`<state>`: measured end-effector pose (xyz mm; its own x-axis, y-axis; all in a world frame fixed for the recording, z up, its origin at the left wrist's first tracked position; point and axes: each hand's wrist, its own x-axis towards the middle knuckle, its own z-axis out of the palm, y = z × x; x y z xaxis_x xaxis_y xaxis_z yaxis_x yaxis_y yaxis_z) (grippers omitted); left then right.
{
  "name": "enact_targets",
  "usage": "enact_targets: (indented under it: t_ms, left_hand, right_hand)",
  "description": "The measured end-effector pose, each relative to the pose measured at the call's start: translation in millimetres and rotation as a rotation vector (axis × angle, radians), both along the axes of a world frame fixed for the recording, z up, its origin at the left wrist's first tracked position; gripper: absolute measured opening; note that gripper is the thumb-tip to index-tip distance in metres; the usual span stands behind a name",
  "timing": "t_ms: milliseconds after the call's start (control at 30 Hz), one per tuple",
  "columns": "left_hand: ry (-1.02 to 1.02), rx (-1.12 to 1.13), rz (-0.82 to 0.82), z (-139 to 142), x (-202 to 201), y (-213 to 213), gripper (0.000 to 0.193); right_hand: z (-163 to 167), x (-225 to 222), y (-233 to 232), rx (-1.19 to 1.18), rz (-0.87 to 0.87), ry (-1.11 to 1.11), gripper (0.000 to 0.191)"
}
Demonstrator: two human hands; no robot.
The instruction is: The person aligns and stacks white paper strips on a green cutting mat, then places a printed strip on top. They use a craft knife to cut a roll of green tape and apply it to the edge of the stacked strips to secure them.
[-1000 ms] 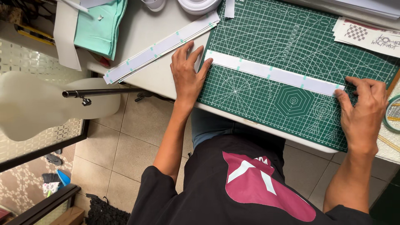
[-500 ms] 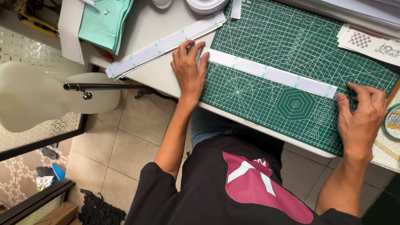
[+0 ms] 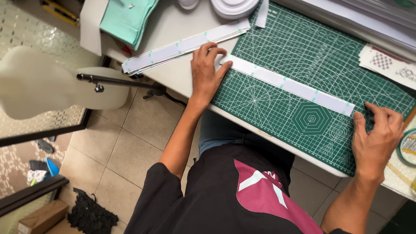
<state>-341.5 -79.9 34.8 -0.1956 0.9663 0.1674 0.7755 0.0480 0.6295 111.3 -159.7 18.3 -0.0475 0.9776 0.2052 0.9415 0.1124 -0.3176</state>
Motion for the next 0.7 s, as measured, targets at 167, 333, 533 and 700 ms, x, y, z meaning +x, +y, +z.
enact_targets:
  t_ms: [167, 333, 533, 700]
  left_hand:
    - [-0.008, 0.048, -0.043, 3, 11, 15, 0.050]
    - [0.089, 0.113, -0.133, 7, 19, 30, 0.039]
    - [0.077, 0.090, -0.207, 13, 29, 45, 0.032]
    - [-0.033, 0.041, -0.252, 16, 33, 53, 0.030]
  right_hand:
    - [11, 10, 17, -0.007, 0.008, 0.022, 0.024]
    - [27, 19, 32, -0.014, 0.023, -0.012, 0.026]
    - [46, 29, 50, -0.042, 0.023, 0.012, 0.030]
    - [63, 26, 58, -0.178, -0.112, 0.226, 0.038]
